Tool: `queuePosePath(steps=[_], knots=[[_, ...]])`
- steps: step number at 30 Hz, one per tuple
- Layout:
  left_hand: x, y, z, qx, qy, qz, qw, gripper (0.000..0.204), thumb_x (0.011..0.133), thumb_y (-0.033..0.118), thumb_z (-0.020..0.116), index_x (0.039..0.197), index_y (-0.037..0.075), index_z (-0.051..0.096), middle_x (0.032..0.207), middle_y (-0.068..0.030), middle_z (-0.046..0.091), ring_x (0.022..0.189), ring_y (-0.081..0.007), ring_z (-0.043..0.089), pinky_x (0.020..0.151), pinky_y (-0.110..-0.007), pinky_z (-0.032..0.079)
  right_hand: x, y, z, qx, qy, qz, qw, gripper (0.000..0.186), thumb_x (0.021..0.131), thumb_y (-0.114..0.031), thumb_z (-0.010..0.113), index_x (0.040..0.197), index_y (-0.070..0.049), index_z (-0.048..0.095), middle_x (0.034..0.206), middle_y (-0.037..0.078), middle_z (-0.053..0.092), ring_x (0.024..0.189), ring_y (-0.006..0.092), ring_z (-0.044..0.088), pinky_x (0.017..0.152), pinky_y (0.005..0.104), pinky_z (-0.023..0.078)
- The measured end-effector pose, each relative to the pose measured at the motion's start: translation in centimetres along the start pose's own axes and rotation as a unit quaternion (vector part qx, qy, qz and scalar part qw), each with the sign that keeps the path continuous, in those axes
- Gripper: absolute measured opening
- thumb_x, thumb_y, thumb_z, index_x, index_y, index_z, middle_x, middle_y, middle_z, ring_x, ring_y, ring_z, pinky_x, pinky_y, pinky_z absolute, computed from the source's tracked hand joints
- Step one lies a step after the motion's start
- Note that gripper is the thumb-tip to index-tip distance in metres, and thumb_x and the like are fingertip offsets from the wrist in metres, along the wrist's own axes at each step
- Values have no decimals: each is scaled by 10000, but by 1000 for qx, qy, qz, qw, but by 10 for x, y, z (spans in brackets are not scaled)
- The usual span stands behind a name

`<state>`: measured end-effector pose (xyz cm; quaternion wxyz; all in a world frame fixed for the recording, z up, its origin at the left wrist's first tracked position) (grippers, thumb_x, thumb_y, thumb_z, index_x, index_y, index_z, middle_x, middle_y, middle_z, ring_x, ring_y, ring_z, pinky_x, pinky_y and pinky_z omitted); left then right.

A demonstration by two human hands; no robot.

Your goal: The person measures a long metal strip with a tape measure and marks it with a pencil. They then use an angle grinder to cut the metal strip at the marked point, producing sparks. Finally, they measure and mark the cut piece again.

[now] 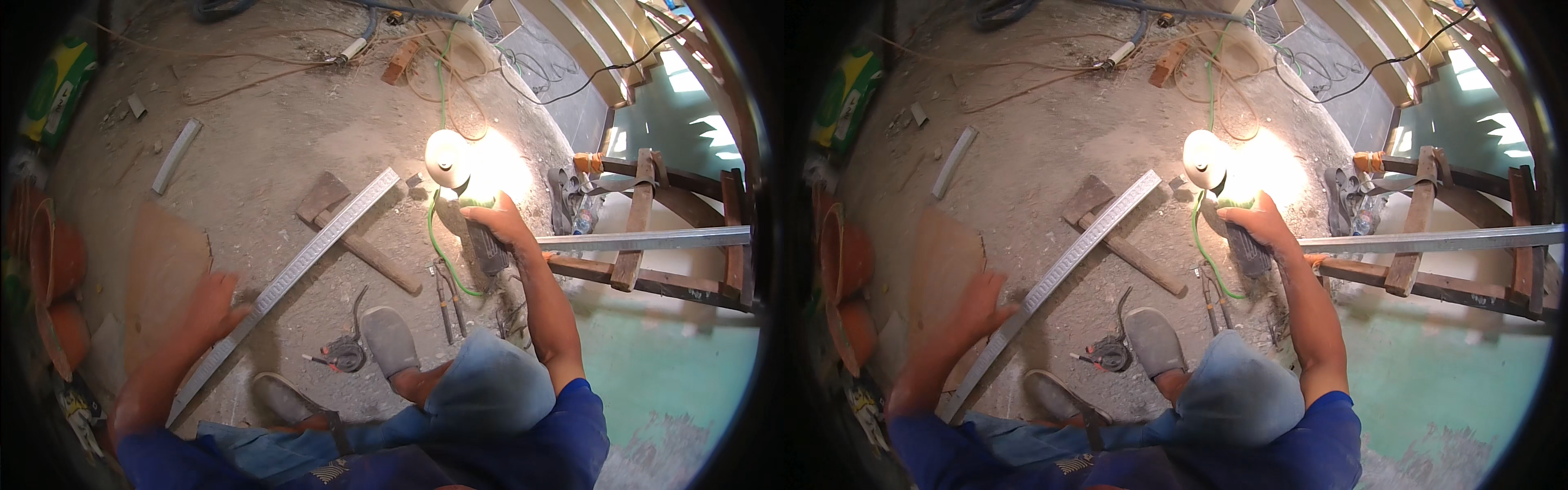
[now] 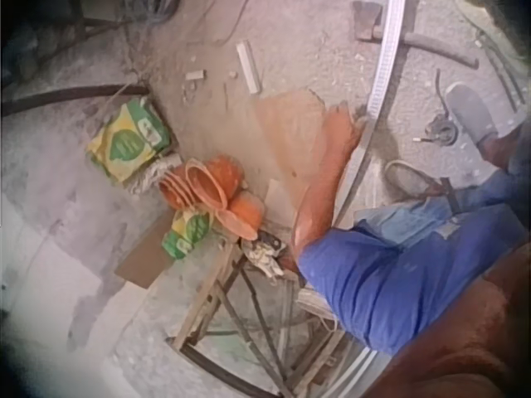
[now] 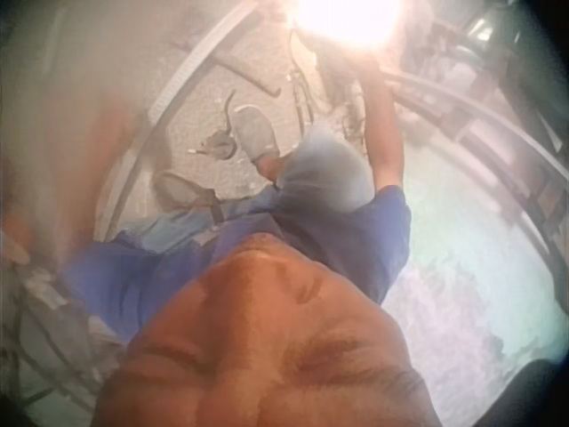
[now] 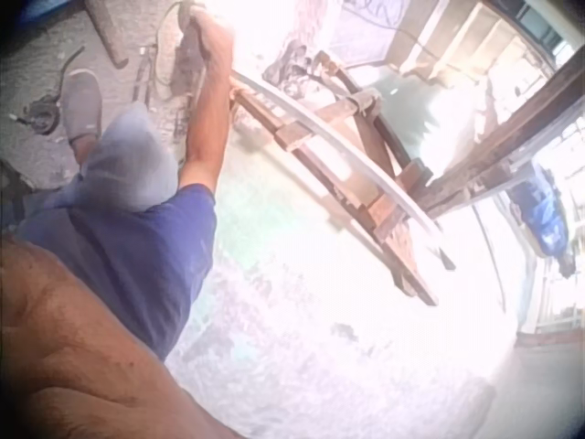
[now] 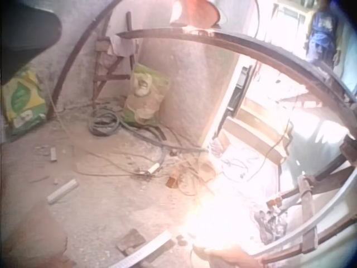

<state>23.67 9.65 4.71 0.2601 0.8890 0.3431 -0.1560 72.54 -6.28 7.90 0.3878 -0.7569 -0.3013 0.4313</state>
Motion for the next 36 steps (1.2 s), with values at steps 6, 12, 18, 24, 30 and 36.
queuePosePath(steps=[6, 12, 18, 24, 30, 36], knots=[[-80, -53, 86, -27, -74, -144, 987, 510, 764, 346, 806, 1116, 42, 597, 1078, -201, 627, 1054, -387, 595, 878, -482, 488, 5, 8, 28, -141, 25, 71, 987, 412, 745, -290, 827, 975, 31, 711, 841, 87, 700, 732, 145, 641, 668, 304, 508], [-80, -56, 93, -23, -58, -128, 990, 484, 770, 373, 806, 1074, 61, 594, 1048, -184, 651, 1036, -390, 610, 863, -492, 488, 3, 19, 34, -191, 32, 172, 966, 539, 721, -412, 831, 914, 77, 712, 785, 123, 704, 660, 181, 658, 581, 326, 506], [-82, -56, 94, -31, -40, -109, 993, 467, 774, 384, 795, 1050, 63, 598, 1027, -186, 652, 1013, -383, 615, 844, -492, 489, 7, 25, 30, -223, 73, 169, 957, 593, 700, -425, 842, 908, 105, 678, 800, 147, 698, 653, 200, 659, 572, 339, 514], [-85, -58, 95, -20, -37, -113, 993, 441, 779, 382, 790, 1025, 69, 601, 1012, -160, 656, 1015, -363, 621, 851, -475, 497, 0, 11, 44, -228, 47, 179, 956, 682, 676, -437, 851, 981, 133, 635, 841, 175, 692, 686, 234, 667, 605, 352, 530], [-81, -58, 95, -16, -53, -112, 992, 452, 786, 387, 790, 1033, 60, 599, 1027, -159, 653, 1028, -361, 620, 863, -473, 500, 3, 25, 35, -262, 65, 170, 948, 678, 699, -454, 829, 980, 138, 653, 842, 178, 701, 686, 223, 673, 605, 343, 534], [-85, -55, 91, -16, -24, -104, 994, 465, 788, 378, 791, 1072, 58, 608, 1046, -157, 643, 1025, -366, 616, 865, -480, 495, 3, 31, 38, -124, 39, 147, 981, 513, 742, -382, 823, 868, 98, 694, 777, 152, 701, 627, 196, 666, 564, 325, 523]])
Point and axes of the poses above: each hand's wrist, its own x-axis towards the middle knuckle, its own z-axis out of the palm, y = z × x, the point moved 9 cm from there along x, towards the middle knuckle
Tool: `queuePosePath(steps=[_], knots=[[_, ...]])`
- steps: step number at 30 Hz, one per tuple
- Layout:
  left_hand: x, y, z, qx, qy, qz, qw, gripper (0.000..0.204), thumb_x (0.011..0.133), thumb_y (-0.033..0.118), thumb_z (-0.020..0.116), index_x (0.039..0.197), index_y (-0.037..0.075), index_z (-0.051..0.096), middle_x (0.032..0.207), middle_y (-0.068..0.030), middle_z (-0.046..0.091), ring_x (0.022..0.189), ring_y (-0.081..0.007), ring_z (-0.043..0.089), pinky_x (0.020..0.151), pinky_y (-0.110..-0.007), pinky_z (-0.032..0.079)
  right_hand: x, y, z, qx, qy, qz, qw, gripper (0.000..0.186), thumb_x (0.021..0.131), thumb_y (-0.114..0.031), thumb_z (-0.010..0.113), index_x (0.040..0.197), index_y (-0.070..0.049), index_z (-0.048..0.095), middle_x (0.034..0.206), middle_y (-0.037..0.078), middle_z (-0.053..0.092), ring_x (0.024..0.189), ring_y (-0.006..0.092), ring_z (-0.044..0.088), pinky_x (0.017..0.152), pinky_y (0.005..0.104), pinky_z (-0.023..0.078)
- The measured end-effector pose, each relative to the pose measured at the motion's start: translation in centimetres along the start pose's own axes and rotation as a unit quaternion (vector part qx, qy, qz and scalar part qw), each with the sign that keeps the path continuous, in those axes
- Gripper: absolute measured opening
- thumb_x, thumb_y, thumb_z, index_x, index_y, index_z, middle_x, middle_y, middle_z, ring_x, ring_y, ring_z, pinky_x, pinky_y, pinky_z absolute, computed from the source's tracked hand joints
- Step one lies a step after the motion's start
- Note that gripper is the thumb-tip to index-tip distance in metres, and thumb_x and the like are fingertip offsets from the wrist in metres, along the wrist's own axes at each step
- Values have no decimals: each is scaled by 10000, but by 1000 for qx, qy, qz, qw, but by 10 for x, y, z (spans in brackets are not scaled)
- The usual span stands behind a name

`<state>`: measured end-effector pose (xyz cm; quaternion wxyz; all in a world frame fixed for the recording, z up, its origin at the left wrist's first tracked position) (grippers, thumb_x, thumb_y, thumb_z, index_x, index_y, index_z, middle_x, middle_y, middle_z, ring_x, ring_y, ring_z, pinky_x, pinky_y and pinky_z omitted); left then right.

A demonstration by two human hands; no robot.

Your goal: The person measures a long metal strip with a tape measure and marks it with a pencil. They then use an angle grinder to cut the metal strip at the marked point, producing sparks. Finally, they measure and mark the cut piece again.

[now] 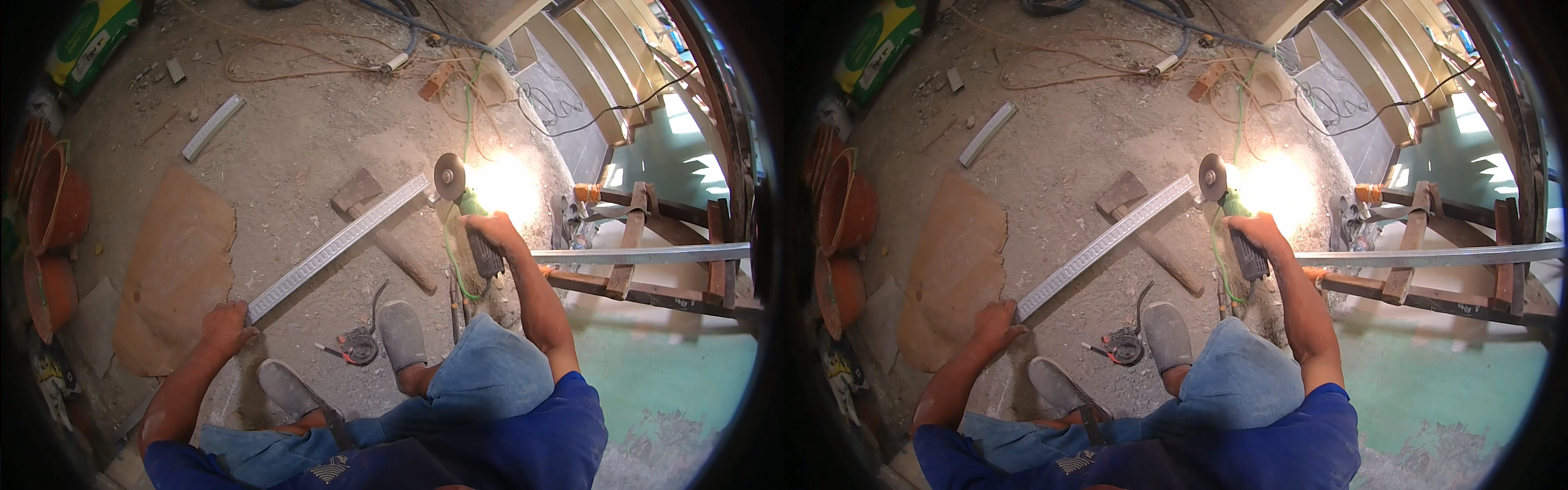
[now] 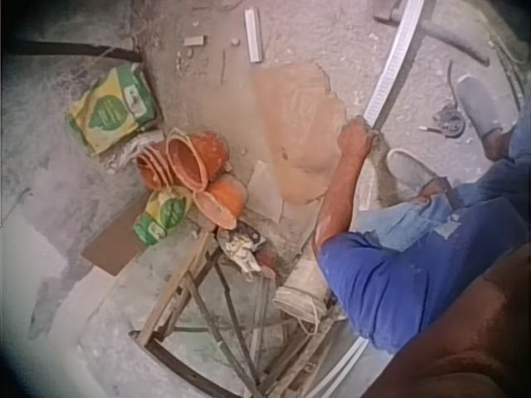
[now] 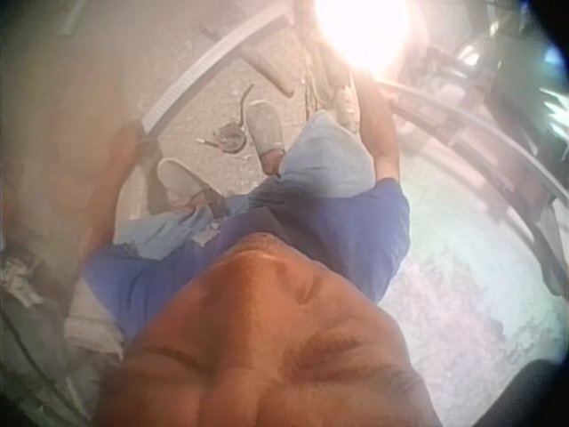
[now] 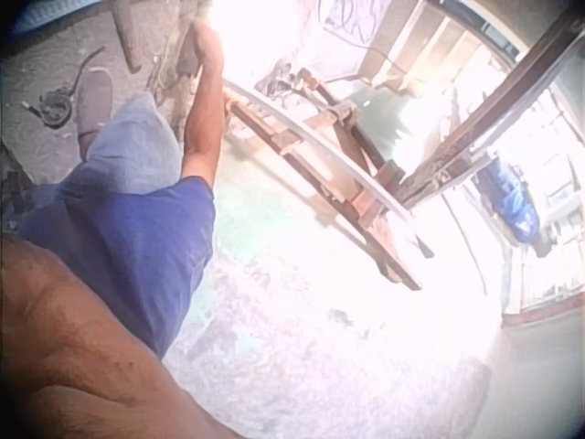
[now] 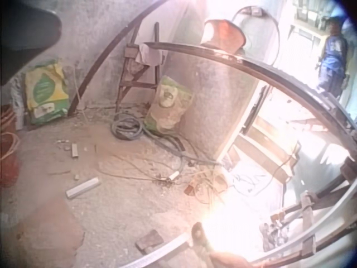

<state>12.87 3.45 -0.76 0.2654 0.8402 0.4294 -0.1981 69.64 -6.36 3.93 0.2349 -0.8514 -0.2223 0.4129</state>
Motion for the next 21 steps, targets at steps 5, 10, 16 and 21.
queuePosePath(steps=[5, 10, 16, 21], knots=[[3, 64, -63, -77, 128, 98, 984, 498, 774, 288, 814, 1166, 60, 610, 1073, -166, 625, 996, -373, 601, 839, -471, 487, -14, -5, 3, 172, -12, 18, 985, 369, 785, -312, 811, 844, 39, 712, 743, 105, 694, 556, 162, 652, 512, 298, 518], [41, 218, -134, -124, 193, 356, 906, 462, 807, 196, 782, 1213, 74, 599, 1134, -154, 605, 1033, -357, 599, 881, -443, 498, -9, -26, 40, 377, -132, 0, 917, 420, 852, -322, 760, 1068, 12, 625, 824, 129, 691, 655, 211, 695, 570, 339, 589], [56, 349, -142, -112, 213, 533, 811, 459, 827, 127, 703, 1271, 133, 587, 1137, -122, 566, 993, -301, 614, 839, -410, 511, -14, -42, 48, 450, -174, -24, 876, 442, 902, -327, 685, 1161, 12, 572, 897, 165, 686, 721, 244, 699, 633, 380, 617], [72, 393, -117, -118, 245, 552, 788, 458, 842, 131, 645, 1292, 181, 580, 961, -75, 516, 861, -267, 599, 717, -386, 514, -16, -28, 33, 476, -135, -39, 868, 374, 941, -299, 629, 1175, -15, 568, 925, 169, 687, 753, 250, 709, 647, 379, 619]])
Point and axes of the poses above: each hand's wrist, its own x-axis towards the middle knuckle, its own z-axis out of the palm, y = z × x, the point moved 9 cm from there along x, towards the middle knuckle
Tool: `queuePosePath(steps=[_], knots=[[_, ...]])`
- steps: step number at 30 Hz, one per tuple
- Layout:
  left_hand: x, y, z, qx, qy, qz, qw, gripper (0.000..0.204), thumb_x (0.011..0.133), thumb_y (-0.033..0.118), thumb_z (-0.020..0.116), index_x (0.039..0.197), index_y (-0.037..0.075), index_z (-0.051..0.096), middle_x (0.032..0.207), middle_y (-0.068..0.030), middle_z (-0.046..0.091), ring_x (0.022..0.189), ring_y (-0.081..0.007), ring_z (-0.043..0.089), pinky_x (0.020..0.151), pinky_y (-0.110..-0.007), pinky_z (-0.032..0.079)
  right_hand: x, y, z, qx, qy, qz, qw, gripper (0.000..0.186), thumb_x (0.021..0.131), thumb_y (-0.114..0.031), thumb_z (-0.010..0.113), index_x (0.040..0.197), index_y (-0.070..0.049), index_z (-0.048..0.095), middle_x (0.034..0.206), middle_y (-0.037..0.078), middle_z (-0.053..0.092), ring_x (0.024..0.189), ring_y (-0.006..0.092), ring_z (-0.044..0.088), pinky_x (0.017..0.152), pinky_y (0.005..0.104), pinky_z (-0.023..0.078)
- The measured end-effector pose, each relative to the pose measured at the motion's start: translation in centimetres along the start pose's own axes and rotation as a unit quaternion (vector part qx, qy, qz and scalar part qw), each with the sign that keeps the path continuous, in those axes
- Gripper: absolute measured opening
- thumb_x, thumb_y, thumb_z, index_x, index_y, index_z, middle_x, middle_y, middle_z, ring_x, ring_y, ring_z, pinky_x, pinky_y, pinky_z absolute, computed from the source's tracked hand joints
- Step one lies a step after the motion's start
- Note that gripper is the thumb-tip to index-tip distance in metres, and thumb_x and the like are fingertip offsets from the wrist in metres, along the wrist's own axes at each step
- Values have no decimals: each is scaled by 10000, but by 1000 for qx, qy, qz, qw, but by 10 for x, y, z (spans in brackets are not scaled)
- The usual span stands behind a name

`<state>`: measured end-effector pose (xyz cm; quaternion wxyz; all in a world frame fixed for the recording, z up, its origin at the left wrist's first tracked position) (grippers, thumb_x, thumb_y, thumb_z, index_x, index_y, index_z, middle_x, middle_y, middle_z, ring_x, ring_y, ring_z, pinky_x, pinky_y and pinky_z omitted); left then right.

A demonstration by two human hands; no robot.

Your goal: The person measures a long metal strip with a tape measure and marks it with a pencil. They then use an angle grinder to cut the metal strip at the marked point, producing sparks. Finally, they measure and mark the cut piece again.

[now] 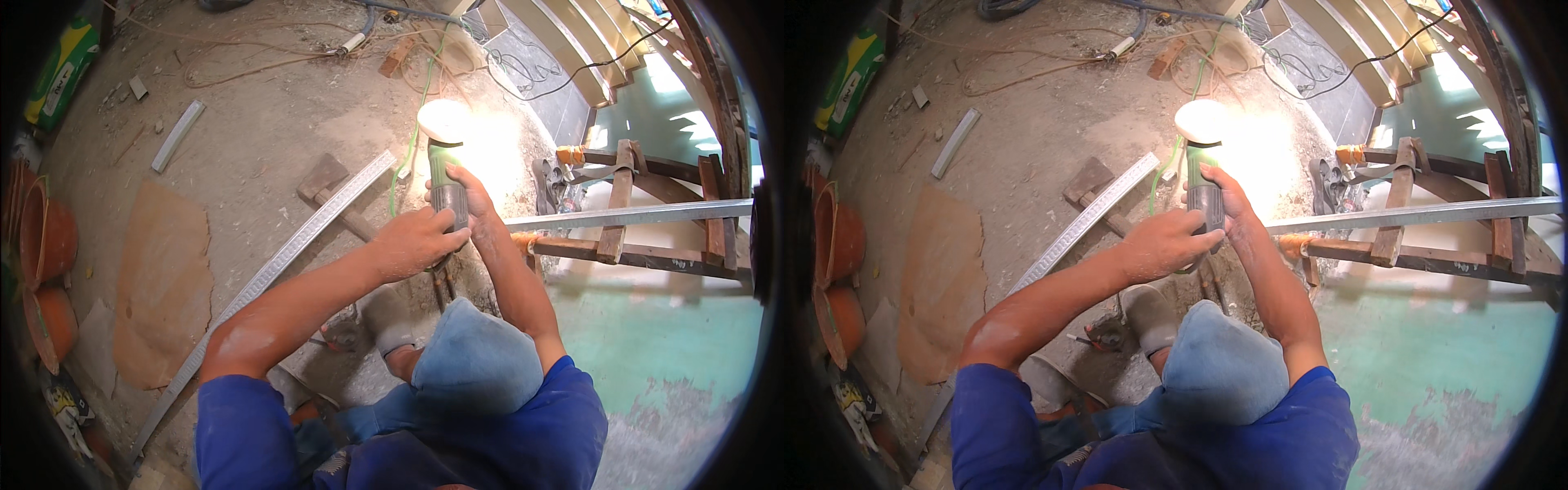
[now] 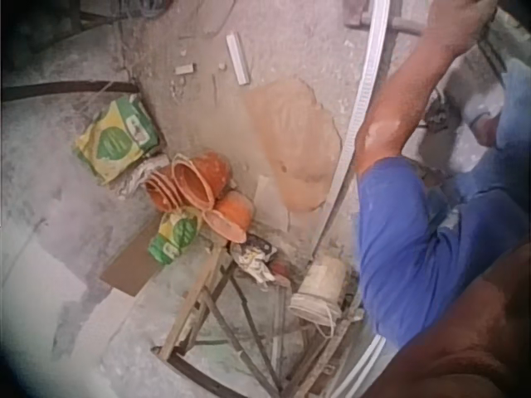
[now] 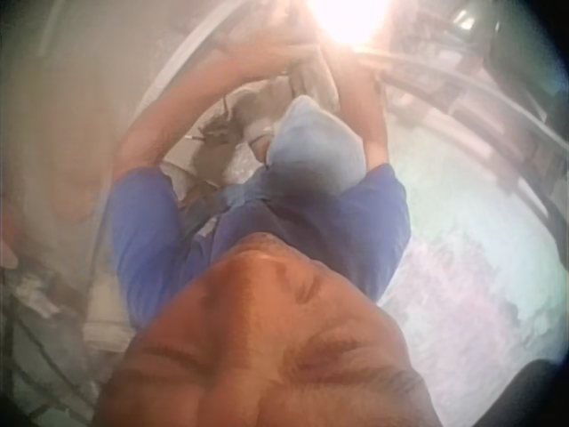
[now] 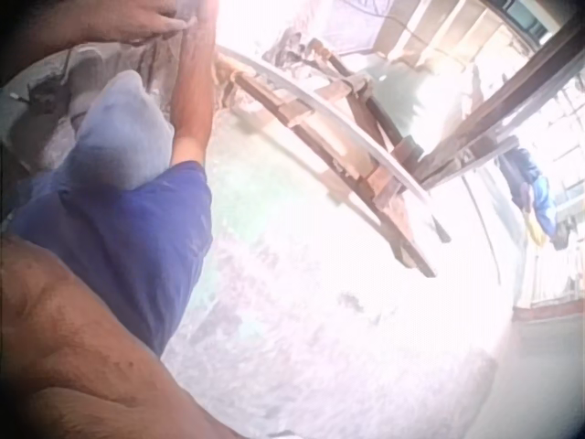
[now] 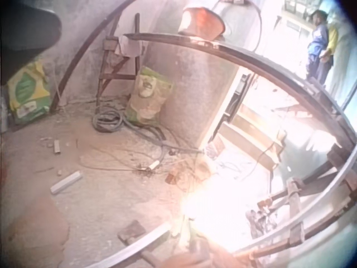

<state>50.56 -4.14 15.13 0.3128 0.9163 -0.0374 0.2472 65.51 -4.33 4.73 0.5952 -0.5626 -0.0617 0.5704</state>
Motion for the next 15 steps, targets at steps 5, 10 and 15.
queuePosePath(steps=[5, 10, 15], knots=[[20, 4, 31, -15, 40, -8, 999, 440, 856, 141, 629, 1289, 201, 582, 895, -70, 490, 811, -263, 580, 659, -382, 507, -10, 0, -40, 42, 9, 2, 999, 302, 937, -269, 619, 1129, -37, 593, 926, 172, 689, 761, 264, 716, 640, 393, 626], [30, -5, 65, -28, 42, -38, 998, 410, 868, 146, 623, 1275, 184, 590, 934, -91, 513, 849, -285, 584, 683, -403, 521, 2, 12, -85, 53, 30, 14, 998, 327, 948, -312, 579, 1057, -6, 614, 857, 167, 699, 731, 268, 716, 640, 403, 623], [34, -24, 87, -69, -15, -96, 993, 429, 848, 132, 653, 1271, 154, 588, 1056, -133, 536, 949, -318, 590, 765, -428, 537, 12, 30, -113, 99, 83, 29, 991, 363, 967, -332, 533, 1075, 2, 625, 848, 158, 704, 704, 262, 712, 618, 376, 616]])
Point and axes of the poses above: each hand's wrist, its own x-axis towards the middle knuckle, its own z-axis out of the palm, y = z × x, the point moved 9 cm from there along x, towards the middle knuckle
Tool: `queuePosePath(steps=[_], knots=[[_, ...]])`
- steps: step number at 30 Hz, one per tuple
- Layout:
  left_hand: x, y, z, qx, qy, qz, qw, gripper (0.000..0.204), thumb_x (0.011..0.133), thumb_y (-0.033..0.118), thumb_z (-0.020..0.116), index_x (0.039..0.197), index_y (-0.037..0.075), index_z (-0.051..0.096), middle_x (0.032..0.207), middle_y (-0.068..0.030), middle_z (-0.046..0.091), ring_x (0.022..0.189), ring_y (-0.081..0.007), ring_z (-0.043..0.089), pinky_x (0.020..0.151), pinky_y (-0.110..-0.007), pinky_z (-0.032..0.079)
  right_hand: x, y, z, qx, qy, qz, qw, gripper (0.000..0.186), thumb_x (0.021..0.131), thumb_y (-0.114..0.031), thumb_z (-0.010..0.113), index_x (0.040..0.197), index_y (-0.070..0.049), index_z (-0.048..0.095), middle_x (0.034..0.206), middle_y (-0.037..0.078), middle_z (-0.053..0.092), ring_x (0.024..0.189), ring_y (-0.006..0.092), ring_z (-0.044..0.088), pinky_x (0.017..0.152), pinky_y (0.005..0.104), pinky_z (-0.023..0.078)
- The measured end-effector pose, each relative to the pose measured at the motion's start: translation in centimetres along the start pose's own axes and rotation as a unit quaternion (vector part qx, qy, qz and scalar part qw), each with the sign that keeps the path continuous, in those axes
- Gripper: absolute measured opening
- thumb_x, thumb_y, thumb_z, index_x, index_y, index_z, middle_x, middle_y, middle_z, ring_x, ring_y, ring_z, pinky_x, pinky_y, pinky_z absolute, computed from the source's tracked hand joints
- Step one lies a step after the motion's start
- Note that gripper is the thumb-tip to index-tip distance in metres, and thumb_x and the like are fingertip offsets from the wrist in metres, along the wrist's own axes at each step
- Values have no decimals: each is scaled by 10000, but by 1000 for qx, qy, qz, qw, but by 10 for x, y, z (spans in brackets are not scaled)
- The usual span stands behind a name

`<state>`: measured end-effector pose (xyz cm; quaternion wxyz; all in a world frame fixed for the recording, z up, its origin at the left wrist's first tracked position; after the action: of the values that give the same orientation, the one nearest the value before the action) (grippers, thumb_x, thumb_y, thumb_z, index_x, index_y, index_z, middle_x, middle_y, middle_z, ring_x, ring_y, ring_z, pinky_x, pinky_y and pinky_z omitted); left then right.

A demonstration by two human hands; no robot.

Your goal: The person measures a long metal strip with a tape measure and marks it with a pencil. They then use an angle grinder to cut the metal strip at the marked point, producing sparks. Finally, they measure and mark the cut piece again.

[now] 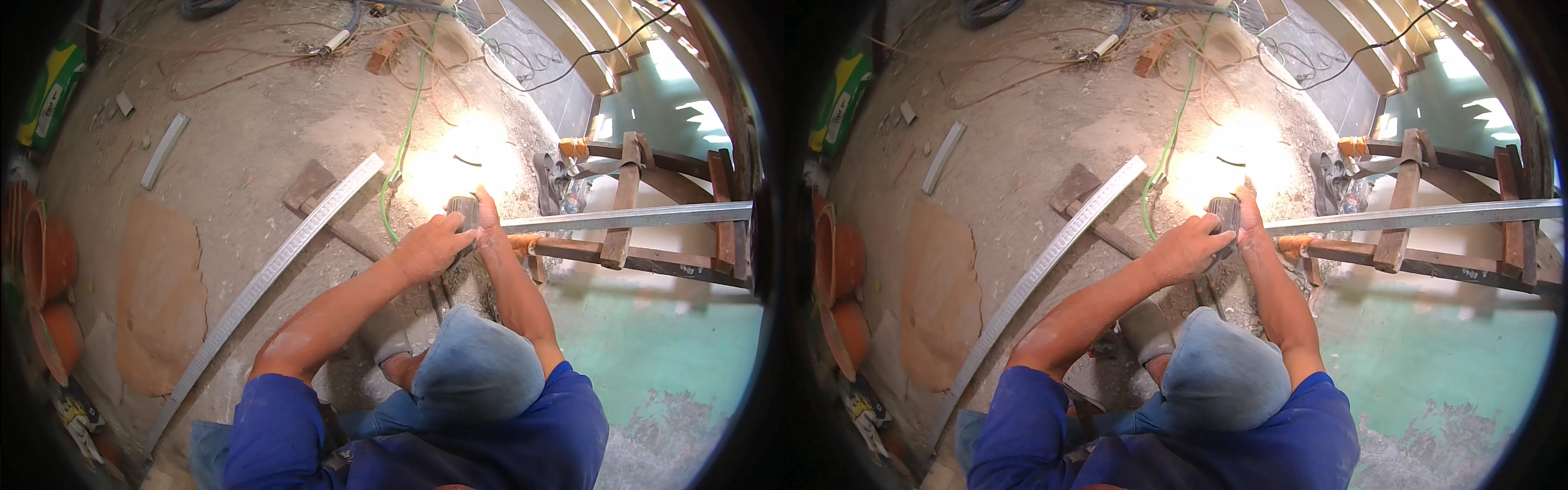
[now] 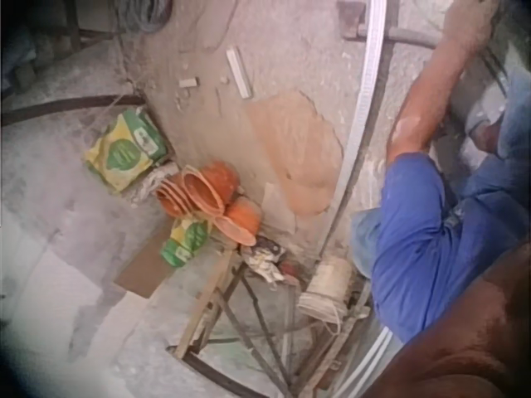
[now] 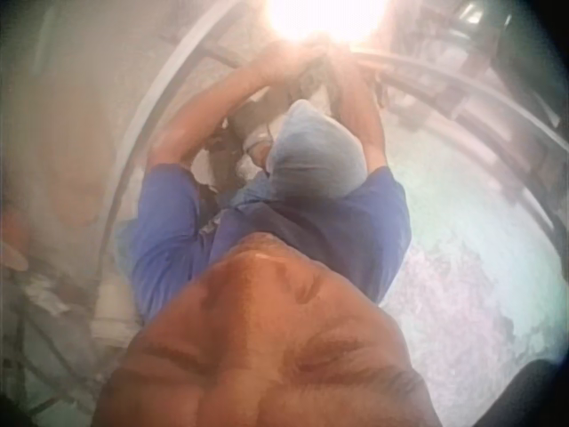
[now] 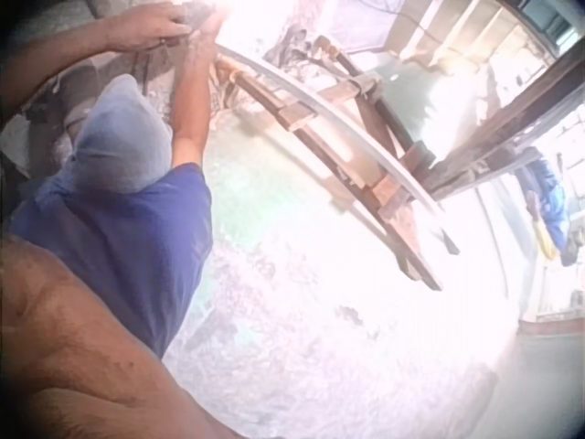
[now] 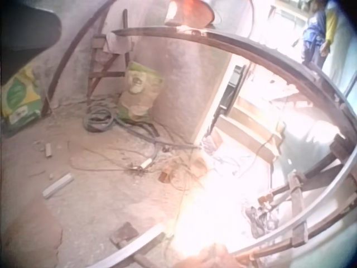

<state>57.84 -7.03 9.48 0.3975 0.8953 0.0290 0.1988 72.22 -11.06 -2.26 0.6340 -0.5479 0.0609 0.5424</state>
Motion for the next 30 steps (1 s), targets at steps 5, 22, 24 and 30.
queuePosePath(steps=[5, 22, 24, 30], knots=[[7, -22, 15, -73, -11, -87, 993, 530, 811, 101, 700, 1321, 81, 554, 1131, -173, 536, 1063, -371, 585, 855, -444, 532, 16, 1, 5, 72, -55, -6, 996, 373, 988, -339, 518, 1111, -3, 622, 900, 140, 705, 707, 242, 704, 610, 378, 607], [9, -96, 78, -241, 64, -392, 885, 652, 798, 328, 771, 1306, -5, 534, 1187, -242, 644, 1097, -348, 639, 947, -424, 496, 47, -3, -30, 67, -23, -63, 996, 359, 974, -308, 584, 1149, 1, 641, 1034, 135, 704, 878, 243, 702, 757, 391, 586], [4, -98, 81, -202, 45, -400, 893, 653, 798, 324, 774, 1309, -2, 531, 1197, -241, 631, 1109, -356, 623, 958, -435, 487, 45, -5, -28, 21, -25, -66, 997, 344, 964, -298, 602, 1123, 4, 650, 1014, 135, 707, 872, 246, 700, 755, 388, 582], [-28, -68, -9, -27, 39, -230, 972, 576, 837, 283, 762, 1308, 26, 553, 1250, -235, 587, 1184, -378, 554, 1044, -466, 423, 43, -24, -26, -371, 6, -216, 903, 305, 931, -268, 655, 1043, 14, 677, 955, 136, 718, 853, 254, 697, 748, 377, 570]])
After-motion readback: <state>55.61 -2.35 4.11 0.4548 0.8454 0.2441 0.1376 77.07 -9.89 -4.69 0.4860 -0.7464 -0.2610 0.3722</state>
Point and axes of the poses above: each hand's wrist, its own x-axis towards the middle knuckle, its own z-axis out of the palm, y = z × x, the point moved 9 cm from there along x, towards the middle knuckle
